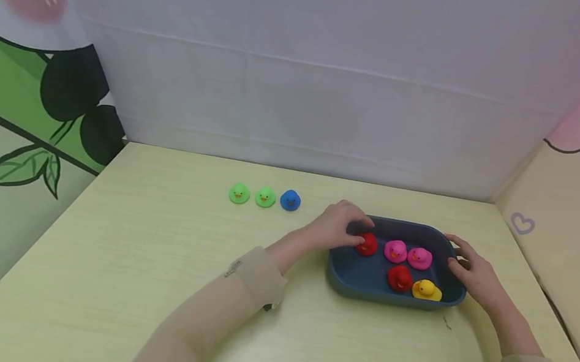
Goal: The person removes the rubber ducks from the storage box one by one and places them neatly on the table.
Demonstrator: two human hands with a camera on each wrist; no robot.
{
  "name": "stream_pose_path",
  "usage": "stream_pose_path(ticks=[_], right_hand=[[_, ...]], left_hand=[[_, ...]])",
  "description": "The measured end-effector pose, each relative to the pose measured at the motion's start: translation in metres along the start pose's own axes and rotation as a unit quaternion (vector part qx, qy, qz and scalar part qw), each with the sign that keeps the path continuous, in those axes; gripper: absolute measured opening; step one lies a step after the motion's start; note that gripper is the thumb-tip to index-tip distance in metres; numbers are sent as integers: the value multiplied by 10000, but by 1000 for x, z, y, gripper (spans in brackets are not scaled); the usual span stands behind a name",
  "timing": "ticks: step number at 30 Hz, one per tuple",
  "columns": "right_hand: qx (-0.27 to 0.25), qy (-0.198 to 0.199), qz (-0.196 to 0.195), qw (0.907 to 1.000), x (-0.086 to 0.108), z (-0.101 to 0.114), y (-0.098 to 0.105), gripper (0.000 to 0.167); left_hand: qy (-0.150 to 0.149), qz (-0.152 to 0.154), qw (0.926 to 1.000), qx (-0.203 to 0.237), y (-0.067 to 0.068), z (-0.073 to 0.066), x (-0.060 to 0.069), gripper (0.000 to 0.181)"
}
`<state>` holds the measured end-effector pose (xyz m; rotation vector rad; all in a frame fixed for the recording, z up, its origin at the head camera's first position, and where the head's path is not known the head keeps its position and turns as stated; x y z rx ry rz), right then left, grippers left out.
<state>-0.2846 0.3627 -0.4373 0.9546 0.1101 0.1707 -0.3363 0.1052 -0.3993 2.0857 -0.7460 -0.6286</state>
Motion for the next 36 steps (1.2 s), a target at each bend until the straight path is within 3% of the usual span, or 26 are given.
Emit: stream_pose_path(ticks=[7,19,36], right_hand=[[26,-49,71,10000,0,-1,-1,52],[12,34,42,10000,1,1,1,52],[46,73,41,10000,1,3,1,51]], left_hand=[[-334,503,9970,-487,-12,4,-14,29],[-290,1188,9878,-966,-22,3,-23,35],[-98,1268,9863,-1048,-27,6,-23,31]])
Point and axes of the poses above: each hand's wrist, its own x-axis away from the middle knuckle, its own y-axis out of the back of the hand, z = x × y, the point moved 8 cm from there along -x, towards the middle knuckle, and after that the axes turned 8 degrees about x, right-handed, at the moved point
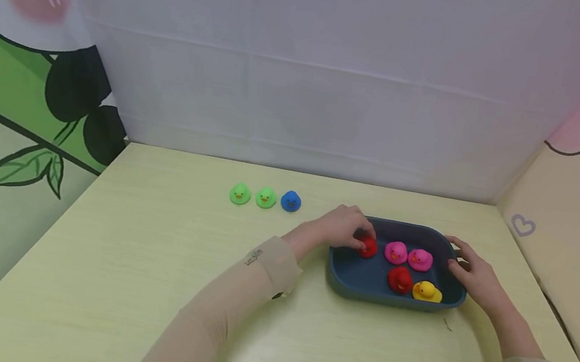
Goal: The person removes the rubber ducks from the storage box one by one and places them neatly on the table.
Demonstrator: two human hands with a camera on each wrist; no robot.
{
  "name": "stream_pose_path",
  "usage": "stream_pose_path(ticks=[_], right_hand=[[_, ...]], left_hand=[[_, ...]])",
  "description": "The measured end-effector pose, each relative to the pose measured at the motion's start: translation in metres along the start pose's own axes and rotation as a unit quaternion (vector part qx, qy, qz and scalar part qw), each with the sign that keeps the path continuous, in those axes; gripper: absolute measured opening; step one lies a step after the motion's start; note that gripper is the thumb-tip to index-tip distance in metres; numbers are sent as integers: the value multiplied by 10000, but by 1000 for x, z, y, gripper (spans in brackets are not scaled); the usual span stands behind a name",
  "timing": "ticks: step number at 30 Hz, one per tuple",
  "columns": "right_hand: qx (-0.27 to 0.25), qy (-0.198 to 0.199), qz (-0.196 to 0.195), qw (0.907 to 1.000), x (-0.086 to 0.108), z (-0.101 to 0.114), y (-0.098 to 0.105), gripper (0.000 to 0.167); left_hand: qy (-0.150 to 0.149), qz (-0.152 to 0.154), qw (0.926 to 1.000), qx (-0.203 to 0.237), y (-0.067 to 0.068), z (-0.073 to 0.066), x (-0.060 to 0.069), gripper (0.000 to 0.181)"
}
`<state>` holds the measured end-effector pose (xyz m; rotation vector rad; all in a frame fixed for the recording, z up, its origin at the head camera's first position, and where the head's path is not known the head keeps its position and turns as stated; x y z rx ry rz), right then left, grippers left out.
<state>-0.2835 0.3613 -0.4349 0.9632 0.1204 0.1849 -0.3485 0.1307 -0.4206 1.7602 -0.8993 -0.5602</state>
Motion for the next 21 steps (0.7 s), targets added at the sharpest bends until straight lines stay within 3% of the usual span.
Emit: stream_pose_path(ticks=[21], right_hand=[[24,107,-110,9999,0,1,2,50]], left_hand=[[-206,-404,9987,231,6,-3,5,28]])
Point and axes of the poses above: each hand's wrist, its own x-axis away from the middle knuckle, its own y-axis out of the back of the hand, z = x × y, the point moved 8 cm from there along -x, towards the middle knuckle, and after that the axes turned 8 degrees about x, right-handed, at the moved point
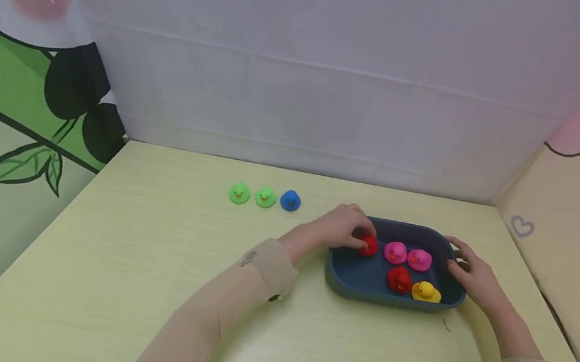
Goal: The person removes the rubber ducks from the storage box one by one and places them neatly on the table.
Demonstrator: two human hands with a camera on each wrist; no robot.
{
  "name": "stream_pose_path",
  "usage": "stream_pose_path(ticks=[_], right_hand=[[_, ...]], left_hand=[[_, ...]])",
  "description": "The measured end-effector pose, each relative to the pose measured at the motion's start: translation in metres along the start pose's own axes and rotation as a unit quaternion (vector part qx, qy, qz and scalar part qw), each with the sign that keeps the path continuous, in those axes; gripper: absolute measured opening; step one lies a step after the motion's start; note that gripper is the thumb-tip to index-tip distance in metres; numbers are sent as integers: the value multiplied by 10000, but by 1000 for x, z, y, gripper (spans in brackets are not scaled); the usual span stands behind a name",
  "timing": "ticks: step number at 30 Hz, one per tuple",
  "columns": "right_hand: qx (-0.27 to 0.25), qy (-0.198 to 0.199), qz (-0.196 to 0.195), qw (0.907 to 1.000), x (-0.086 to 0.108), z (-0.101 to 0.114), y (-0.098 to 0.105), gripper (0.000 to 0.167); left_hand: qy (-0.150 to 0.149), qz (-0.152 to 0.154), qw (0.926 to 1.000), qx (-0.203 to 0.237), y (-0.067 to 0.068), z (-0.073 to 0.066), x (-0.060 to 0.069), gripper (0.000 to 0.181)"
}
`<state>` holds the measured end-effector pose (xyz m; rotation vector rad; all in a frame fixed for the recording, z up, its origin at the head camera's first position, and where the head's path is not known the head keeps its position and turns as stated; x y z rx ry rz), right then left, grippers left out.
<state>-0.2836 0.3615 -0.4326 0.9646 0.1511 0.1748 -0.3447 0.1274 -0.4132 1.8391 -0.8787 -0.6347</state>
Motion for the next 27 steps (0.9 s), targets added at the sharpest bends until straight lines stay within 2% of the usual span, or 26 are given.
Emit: stream_pose_path(ticks=[9,17,27], right_hand=[[18,9,-30,10000,-1,0,0,50],[-24,-39,-6,10000,1,0,0,50],[-55,-60,-9,10000,0,1,-1,50]], left_hand=[[-82,-326,9994,56,10,-1,6,28],[41,-593,9980,204,24,-2,14,29],[155,-764,9957,498,43,-4,27,30]])
Point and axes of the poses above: each hand's wrist, its own x-axis away from the middle knuckle, its own y-axis out of the back of the hand, z = x × y, the point moved 8 cm from there along -x, towards the middle knuckle, and after that the axes turned 8 degrees about x, right-handed, at the moved point
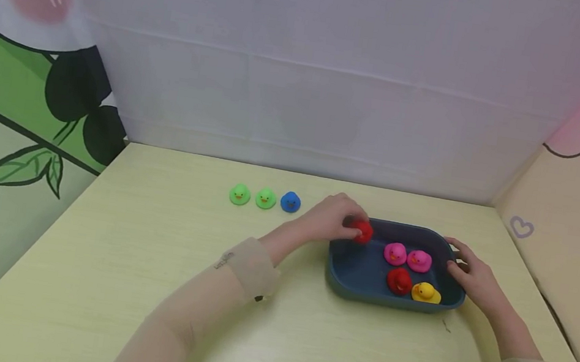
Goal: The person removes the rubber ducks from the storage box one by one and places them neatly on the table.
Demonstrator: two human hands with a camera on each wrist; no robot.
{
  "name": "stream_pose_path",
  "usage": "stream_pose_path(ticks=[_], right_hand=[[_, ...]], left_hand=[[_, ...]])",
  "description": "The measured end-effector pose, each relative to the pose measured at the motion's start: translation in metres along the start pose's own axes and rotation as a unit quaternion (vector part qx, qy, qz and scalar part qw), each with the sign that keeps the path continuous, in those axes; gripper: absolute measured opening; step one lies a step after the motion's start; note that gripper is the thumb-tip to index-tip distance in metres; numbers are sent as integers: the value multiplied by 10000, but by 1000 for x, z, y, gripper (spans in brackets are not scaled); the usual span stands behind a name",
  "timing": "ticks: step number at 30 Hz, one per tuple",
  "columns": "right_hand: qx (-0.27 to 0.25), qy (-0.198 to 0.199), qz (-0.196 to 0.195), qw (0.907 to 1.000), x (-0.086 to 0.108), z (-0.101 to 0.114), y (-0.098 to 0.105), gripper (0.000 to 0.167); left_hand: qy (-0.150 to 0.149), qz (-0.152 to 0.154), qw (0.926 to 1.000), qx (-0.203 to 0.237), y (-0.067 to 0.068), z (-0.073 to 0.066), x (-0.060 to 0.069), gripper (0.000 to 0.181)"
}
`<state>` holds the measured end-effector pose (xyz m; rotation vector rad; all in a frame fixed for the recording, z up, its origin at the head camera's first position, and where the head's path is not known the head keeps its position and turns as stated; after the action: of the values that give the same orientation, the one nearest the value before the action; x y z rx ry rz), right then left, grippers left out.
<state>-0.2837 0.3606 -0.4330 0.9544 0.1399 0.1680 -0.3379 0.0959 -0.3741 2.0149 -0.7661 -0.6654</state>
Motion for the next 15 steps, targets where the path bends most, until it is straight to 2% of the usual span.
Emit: stream_pose_path(ticks=[8,15], right_hand=[[17,15,-37,10000,1,0,0,49],[18,35,-8,10000,1,3,1,50]], left_hand=[[199,-112,9994,267,19,-2,11,28],[628,-201,9964,530,36,-2,24,33]])
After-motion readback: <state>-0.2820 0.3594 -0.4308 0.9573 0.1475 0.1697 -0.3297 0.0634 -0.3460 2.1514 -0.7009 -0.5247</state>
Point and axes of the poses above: each hand's wrist, its own x-axis away from the middle knuckle, its own y-axis out of the back of the hand, z = x × y, the point moved 8 cm from there along -x, towards the middle knuckle, and after that the axes turned 8 degrees about x, right-handed, at the moved point
